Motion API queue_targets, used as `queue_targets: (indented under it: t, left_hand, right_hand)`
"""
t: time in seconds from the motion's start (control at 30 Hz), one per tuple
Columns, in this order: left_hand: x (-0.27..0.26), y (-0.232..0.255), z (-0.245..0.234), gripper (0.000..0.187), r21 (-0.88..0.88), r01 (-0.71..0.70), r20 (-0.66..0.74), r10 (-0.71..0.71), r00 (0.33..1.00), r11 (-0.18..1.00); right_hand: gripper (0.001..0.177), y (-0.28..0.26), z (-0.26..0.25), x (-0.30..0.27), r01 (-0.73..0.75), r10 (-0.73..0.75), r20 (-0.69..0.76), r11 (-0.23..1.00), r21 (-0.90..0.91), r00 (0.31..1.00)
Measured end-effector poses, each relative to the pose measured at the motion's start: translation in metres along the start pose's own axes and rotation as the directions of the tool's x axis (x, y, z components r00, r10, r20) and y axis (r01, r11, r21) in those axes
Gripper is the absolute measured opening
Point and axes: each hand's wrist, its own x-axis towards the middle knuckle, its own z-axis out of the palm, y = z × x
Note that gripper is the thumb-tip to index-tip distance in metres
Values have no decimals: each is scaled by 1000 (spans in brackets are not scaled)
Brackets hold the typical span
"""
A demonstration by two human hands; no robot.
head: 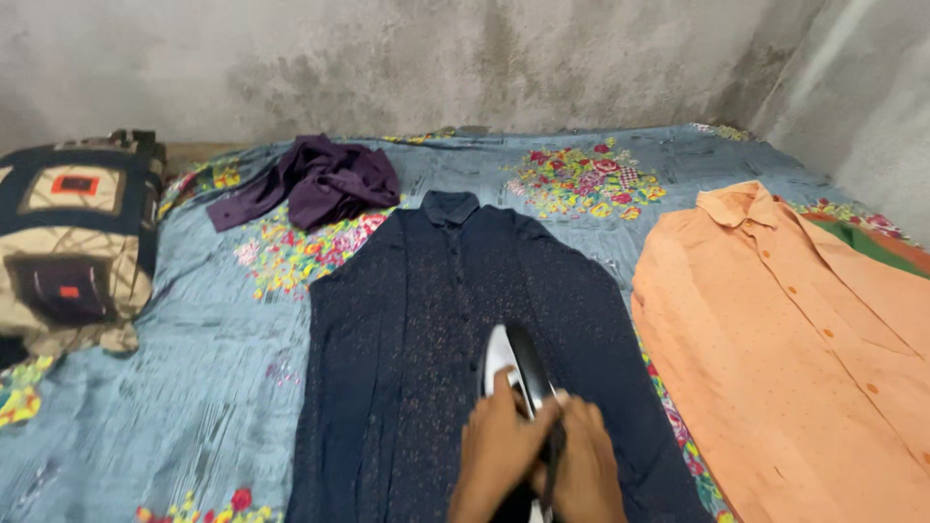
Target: The person irons a dark blue patterned shirt laid flat on a bed. They use a white electric iron to smooth the body and sleeves, occasionally adjusting the fabric with their left hand. A peach-colored shirt and a purple garment remain nearby but are not handled.
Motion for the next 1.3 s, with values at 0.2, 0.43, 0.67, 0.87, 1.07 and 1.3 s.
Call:
queue_targets:
  t: [0.2, 0.43, 0.67, 0.87, 1.07, 1.3]
  left_hand:
    - [162, 3, 2, 71, -281, -240, -208, 185, 960, 929]
    - [329, 13, 16, 57, -304, -255, -298, 162, 941, 918]
    - [377, 21, 15, 60, -444, -316, -304, 191, 933, 839]
    - [342, 32, 15, 65, -466, -259, -271, 143, 952, 846]
    - [339, 33, 17, 59, -479, -295, -308, 156, 938, 827]
    - [395, 21, 29, 60, -406, -313, -325, 184, 928, 859]
  right_hand:
    - [64, 121, -8, 164, -234, -40, 398, 752, 616, 917]
    - [53, 235, 78, 325, 328, -241, 301, 901, -284, 922]
    - [58, 276, 96, 362, 275, -135, 291, 810, -518, 947]
    - [73, 261, 71, 357, 240, -73, 318, 816, -526, 945]
    - [62, 255, 102, 368, 377, -247, 318, 803, -462, 915]
    - [58, 271, 138, 395, 211, -84, 332, 906, -368, 940]
